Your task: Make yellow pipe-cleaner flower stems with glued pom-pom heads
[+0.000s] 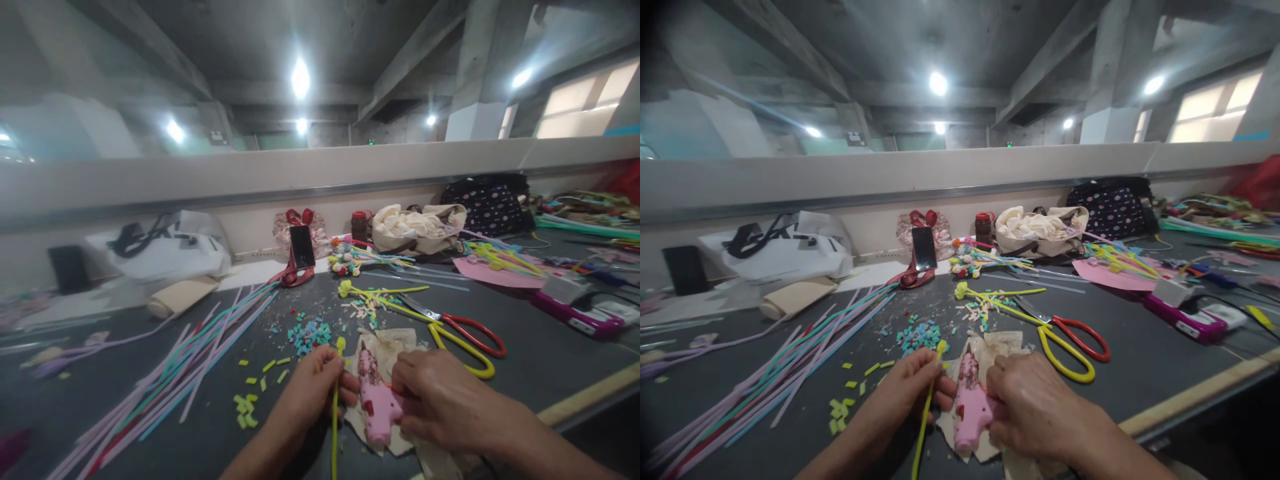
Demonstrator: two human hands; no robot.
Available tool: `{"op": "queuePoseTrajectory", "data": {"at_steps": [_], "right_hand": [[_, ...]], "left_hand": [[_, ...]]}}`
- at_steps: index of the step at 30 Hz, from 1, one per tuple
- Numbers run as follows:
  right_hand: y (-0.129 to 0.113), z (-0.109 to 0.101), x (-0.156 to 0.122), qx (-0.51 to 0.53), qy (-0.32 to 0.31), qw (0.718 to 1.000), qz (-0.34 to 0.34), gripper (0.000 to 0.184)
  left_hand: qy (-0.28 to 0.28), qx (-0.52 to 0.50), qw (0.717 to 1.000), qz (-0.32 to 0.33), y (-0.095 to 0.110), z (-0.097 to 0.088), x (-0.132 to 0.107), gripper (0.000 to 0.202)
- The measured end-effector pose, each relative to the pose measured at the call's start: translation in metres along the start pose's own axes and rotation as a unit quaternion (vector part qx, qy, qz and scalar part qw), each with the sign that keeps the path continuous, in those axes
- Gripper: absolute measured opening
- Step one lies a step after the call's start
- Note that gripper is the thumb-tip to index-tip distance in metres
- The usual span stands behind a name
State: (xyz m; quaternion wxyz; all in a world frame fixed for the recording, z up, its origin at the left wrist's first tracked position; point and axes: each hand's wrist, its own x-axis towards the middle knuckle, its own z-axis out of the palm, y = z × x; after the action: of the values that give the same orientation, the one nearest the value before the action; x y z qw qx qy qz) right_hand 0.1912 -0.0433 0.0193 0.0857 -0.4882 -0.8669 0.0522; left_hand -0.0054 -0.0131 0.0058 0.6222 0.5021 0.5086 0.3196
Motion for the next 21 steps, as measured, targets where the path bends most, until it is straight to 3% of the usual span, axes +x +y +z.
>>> {"op": "queuePoseTrajectory", "data": {"at_steps": [3, 6, 8, 11, 16, 19, 21], "right_hand": [[0.003, -0.002, 0.001, 0.028, 0.010, 1.000, 0.006, 0.005], [0.015, -0.007, 0.003, 0.142, 0.019, 0.989, 0.049, 0.010], [0.027, -0.011, 0.005, 0.291, 0.017, 0.953, 0.086, 0.009], [0.046, -0.017, 0.006, 0.484, 0.026, 0.866, 0.123, 0.005], [0.066, -0.021, 0.006, 0.591, 0.103, 0.788, 0.140, 0.017], [0.066, -0.020, 0.006, 0.646, 0.154, 0.735, 0.141, 0.023], [0.064, -0.018, 0.007, 0.663, 0.175, 0.715, 0.137, 0.028]], "left_hand": [[0.005, 0.020, 1.000, 0.000, -0.004, 0.000, 0.003, 0.020], [0.001, 0.009, 1.000, -0.006, -0.006, -0.001, 0.005, 0.024], [-0.001, 0.000, 1.000, -0.014, -0.007, -0.002, 0.007, 0.026], [-0.002, -0.001, 1.000, -0.020, -0.007, -0.002, 0.008, 0.026], [0.002, 0.011, 1.000, -0.026, -0.005, -0.003, 0.009, 0.025], [-0.010, 0.004, 1.000, -0.027, -0.005, -0.003, 0.007, 0.026], [-0.009, -0.017, 1.000, -0.008, -0.004, -0.003, 0.005, 0.026]]}}
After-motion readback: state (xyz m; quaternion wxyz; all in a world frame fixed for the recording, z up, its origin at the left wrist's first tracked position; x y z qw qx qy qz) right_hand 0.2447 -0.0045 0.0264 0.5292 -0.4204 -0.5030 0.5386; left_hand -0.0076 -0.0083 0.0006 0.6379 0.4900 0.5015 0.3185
